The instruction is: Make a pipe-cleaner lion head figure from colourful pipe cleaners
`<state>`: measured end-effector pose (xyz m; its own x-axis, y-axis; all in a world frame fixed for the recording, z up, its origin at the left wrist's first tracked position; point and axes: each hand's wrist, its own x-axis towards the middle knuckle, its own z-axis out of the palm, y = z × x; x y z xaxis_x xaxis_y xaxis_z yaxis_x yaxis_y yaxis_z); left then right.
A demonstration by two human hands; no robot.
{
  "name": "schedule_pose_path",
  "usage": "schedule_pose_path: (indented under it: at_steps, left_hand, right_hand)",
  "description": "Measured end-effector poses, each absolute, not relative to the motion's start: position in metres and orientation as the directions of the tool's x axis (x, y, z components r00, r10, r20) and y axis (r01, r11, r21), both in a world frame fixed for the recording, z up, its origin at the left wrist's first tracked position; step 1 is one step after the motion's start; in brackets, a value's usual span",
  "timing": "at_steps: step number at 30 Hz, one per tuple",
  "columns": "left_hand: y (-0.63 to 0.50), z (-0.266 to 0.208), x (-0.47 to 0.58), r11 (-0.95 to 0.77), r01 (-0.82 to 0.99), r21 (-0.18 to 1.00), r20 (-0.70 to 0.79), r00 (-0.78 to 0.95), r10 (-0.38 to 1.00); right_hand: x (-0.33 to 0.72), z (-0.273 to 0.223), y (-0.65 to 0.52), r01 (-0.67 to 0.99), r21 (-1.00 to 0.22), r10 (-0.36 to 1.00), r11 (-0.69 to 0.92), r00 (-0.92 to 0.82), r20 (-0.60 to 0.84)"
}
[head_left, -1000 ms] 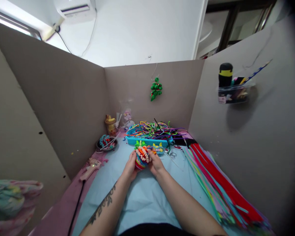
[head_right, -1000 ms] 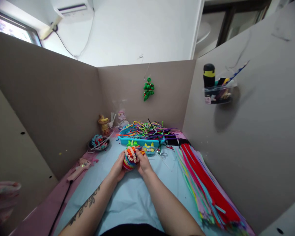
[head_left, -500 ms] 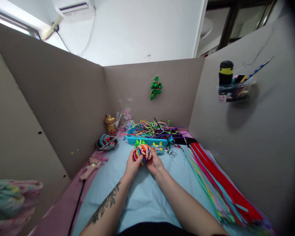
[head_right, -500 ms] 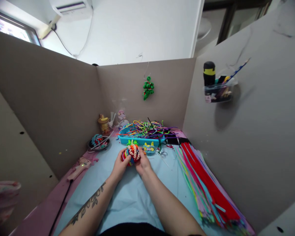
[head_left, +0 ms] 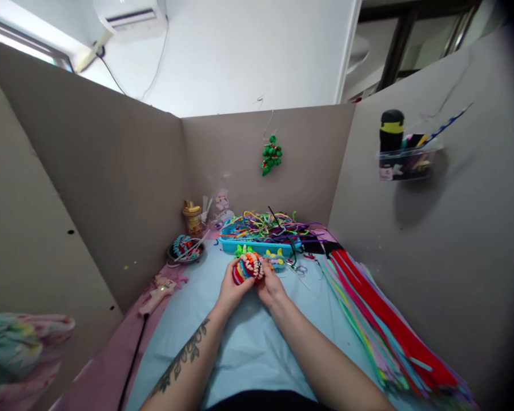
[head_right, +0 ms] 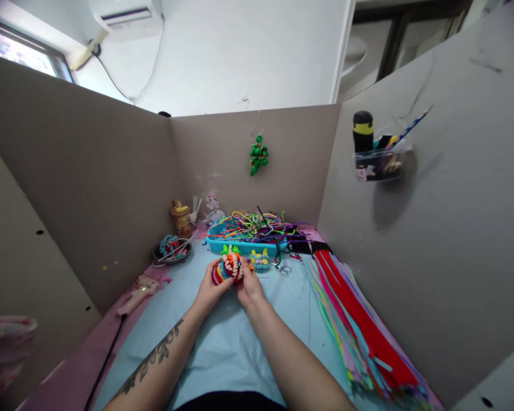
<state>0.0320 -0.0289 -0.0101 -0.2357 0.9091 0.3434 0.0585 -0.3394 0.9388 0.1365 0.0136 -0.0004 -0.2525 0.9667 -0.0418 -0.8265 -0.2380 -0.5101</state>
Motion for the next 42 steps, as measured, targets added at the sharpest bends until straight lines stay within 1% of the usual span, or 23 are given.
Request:
schedule_pose_path:
  at_steps: [3, 8, 14, 16, 19, 21, 25, 28, 32, 39, 42]
  left_hand:
    - [-0.0308, -0.0073, 0.0326, -0.325, 0.062, 0.944, 0.330, -0.252, 0.910]
    - [-0.0308, -0.0070, 0.0325, -0.308, 0.045, 0.950, 0.308, -0.268, 0.913]
    - [-0.0327, -0.0050, 0.0314, -0.325, -0.174, 0.930, 0.296, -0.176, 0.939]
    - [-0.0334, -0.0050, 0.0308, -0.348, -0.153, 0.925, 0.319, -0.185, 0.929]
    - [-0.0330, -0.0073, 0.0294, -0.368, -0.048, 0.928, 0.351, -0.208, 0.913]
    - [-0.0318, -0.0094, 0.0284, -0.374, -0.010, 0.927, 0.364, -0.207, 0.908]
    - [-0.0303, -0.0113, 0.0274, -0.376, -0.011, 0.927, 0.369, -0.174, 0.913]
    - [-0.0299, -0.0102, 0.0283, -0.358, -0.086, 0.930, 0.336, -0.198, 0.921]
    - [-0.0289, -0.0091, 0.0296, -0.306, -0.223, 0.926, 0.249, -0.249, 0.936]
    - [-0.0282, -0.0086, 0.0302, -0.314, -0.219, 0.924, 0.244, -0.294, 0.924]
    - [-0.0306, -0.0039, 0.0308, -0.282, -0.311, 0.908, 0.199, -0.272, 0.941]
  right_hand:
    - [0.1362, 0.0007, 0.0111, -0.831, -0.504, 0.968, -0.233, -0.249, -0.037]
    - [0.1356, 0.0007, 0.0088, -0.811, -0.539, 0.969, -0.227, -0.241, -0.045]
    - [0.1390, 0.0052, 0.0096, -0.816, -0.538, 0.970, -0.213, -0.243, -0.015]
    - [0.1400, 0.0053, 0.0099, -0.819, -0.534, 0.968, -0.211, -0.251, 0.004]
    - [0.1400, 0.0032, 0.0100, -0.826, -0.526, 0.967, -0.200, -0.252, 0.028]
    - [0.1397, 0.0015, 0.0101, -0.828, -0.525, 0.969, -0.198, -0.247, 0.023]
    - [0.1406, 0.0022, 0.0103, -0.822, -0.526, 0.967, -0.216, -0.254, 0.000]
    - [0.1426, 0.0058, 0.0098, -0.825, -0.514, 0.961, -0.236, -0.276, 0.002]
    - [0.1441, 0.0081, 0.0079, -0.828, -0.512, 0.955, -0.228, -0.294, 0.049]
    - [0.1413, 0.0053, 0.0037, -0.812, -0.547, 0.949, -0.204, -0.302, 0.095]
    - [0.1434, 0.0066, 0.0054, -0.825, -0.526, 0.949, -0.208, -0.300, 0.095]
